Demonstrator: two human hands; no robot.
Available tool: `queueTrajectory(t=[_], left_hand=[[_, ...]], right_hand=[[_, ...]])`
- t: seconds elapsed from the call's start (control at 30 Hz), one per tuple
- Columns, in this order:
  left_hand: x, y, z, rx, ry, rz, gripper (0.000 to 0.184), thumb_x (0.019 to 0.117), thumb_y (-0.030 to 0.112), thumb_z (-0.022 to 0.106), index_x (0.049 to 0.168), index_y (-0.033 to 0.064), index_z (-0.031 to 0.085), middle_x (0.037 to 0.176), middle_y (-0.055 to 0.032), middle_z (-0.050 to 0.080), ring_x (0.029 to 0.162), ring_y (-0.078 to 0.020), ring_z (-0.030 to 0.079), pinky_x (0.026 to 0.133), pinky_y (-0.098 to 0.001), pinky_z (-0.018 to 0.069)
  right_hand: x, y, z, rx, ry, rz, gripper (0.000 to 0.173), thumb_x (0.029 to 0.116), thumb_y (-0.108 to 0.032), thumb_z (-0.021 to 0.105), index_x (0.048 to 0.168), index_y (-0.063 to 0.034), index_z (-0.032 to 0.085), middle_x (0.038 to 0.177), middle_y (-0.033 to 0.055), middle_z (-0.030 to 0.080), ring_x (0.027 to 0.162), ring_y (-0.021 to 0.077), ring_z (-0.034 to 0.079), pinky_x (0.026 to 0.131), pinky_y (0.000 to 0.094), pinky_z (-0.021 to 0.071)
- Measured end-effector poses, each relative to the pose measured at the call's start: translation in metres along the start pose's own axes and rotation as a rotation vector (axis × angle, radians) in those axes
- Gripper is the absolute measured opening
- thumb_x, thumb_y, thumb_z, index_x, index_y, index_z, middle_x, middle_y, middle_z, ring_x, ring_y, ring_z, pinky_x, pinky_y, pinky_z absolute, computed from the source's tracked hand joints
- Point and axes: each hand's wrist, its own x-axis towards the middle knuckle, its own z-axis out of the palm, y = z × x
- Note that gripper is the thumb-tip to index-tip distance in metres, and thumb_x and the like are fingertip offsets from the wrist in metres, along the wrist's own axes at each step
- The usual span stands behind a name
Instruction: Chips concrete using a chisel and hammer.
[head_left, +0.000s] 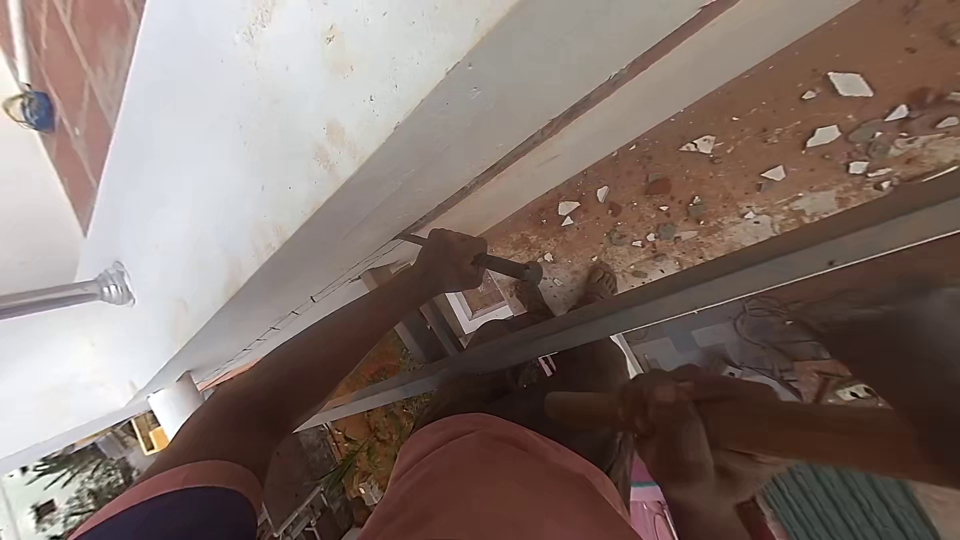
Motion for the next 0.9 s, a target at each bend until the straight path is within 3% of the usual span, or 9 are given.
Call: queueTrajectory(t=[0.03,0.1,0.13,0.23,0.37,0.43,0.6,0.8,0.9], left_hand=[[-0.001,-0.006,0.001,0.011,0.003,-0.024,0.018,0.0742,0.009,0.065,0.061,0.0027,0.054,0.051,-0.0108,0.054,0.045,-0.0245,0.056,0.042,-0.0401,0.0393],[-0.018,-0.016,0.002,0.009,-0.033,-0.131,0.021,0.0790,0.008,0.065,0.062,0.0006,0.053,0.053,-0.0128,0.053,0.048,-0.0269,0.056,0.045,-0.0428,0.0414],[-0.030,-0.012,0.003,0.004,-0.025,-0.167,0.021,0.0777,0.009,0.064,0.062,0.0014,0.053,0.052,-0.0119,0.052,0.047,-0.0254,0.055,0.045,-0.0414,0.0411],[-0.016,-0.025,-0.005,0.009,-0.002,-0.149,0.014,0.0720,0.007,0.067,0.063,0.0000,0.058,0.054,-0.0129,0.057,0.048,-0.0261,0.059,0.046,-0.0418,0.0447],[-0.028,0.005,-0.008,-0.016,-0.098,-0.048,0.015,0.0717,0.010,0.069,0.064,0.0023,0.059,0.057,-0.0125,0.060,0.051,-0.0283,0.063,0.046,-0.0454,0.0470],[-0.026,0.009,-0.006,-0.009,-0.096,0.001,0.015,0.0729,0.011,0.068,0.063,0.0031,0.059,0.055,-0.0109,0.058,0.049,-0.0265,0.061,0.043,-0.0429,0.0453],[-0.025,-0.003,-0.012,0.020,-0.134,-0.069,0.017,0.0738,0.009,0.067,0.062,0.0020,0.057,0.053,-0.0122,0.055,0.048,-0.0286,0.060,0.043,-0.0445,0.0425],[-0.002,-0.006,-0.007,0.062,-0.297,-0.257,0.018,0.0832,0.011,0.064,0.070,-0.0002,0.060,0.060,-0.0149,0.058,0.058,-0.0334,0.062,0.054,-0.0511,0.0455],[-0.004,-0.010,-0.003,0.070,-0.233,-0.219,0.019,0.0810,0.010,0.064,0.066,0.0019,0.057,0.055,-0.0121,0.054,0.052,-0.0295,0.059,0.049,-0.0469,0.0428]], right_hand=[[-0.006,0.022,0.010,-0.139,-0.063,0.202,0.013,0.0942,-0.026,0.068,0.085,-0.0192,0.062,0.062,-0.0117,0.059,0.048,-0.0001,0.056,0.045,0.0198,0.0501],[-0.015,0.037,0.004,-0.275,-0.251,0.569,0.014,0.0884,-0.026,0.065,0.090,-0.0131,0.061,0.058,-0.0070,0.057,0.043,0.0067,0.054,0.040,0.0279,0.0489],[-0.023,0.035,-0.004,-0.279,-0.286,0.609,0.015,0.0881,-0.027,0.066,0.092,-0.0125,0.061,0.060,-0.0064,0.058,0.044,0.0069,0.054,0.041,0.0281,0.0493],[-0.011,0.030,-0.018,-0.134,-0.163,0.284,0.009,0.0928,-0.027,0.071,0.094,-0.0205,0.064,0.070,-0.0102,0.064,0.054,0.0002,0.059,0.048,0.0206,0.0523],[-0.001,-0.002,-0.026,-0.037,-0.026,0.073,0.010,0.0935,-0.022,0.074,0.101,-0.0256,0.068,0.081,-0.0076,0.070,0.059,0.0050,0.064,0.053,0.0232,0.0572],[-0.001,0.001,-0.024,-0.065,-0.038,0.069,0.009,0.0936,-0.022,0.072,0.099,-0.0261,0.067,0.080,-0.0090,0.069,0.059,0.0034,0.064,0.052,0.0219,0.0565],[-0.025,0.031,-0.013,-0.145,-0.097,0.172,0.008,0.0938,-0.026,0.071,0.094,-0.0227,0.064,0.073,-0.0107,0.066,0.055,0.0004,0.061,0.049,0.0204,0.0536],[-0.030,0.044,-0.015,-0.027,-0.043,0.391,0.013,0.0895,-0.022,0.071,0.093,-0.0159,0.060,0.065,-0.0076,0.062,0.046,0.0052,0.056,0.042,0.0250,0.0512],[-0.008,0.016,-0.038,0.148,0.007,0.198,0.005,0.0960,-0.024,0.071,0.097,-0.0212,0.066,0.069,-0.0062,0.063,0.050,0.0049,0.057,0.046,0.0234,0.0523]])
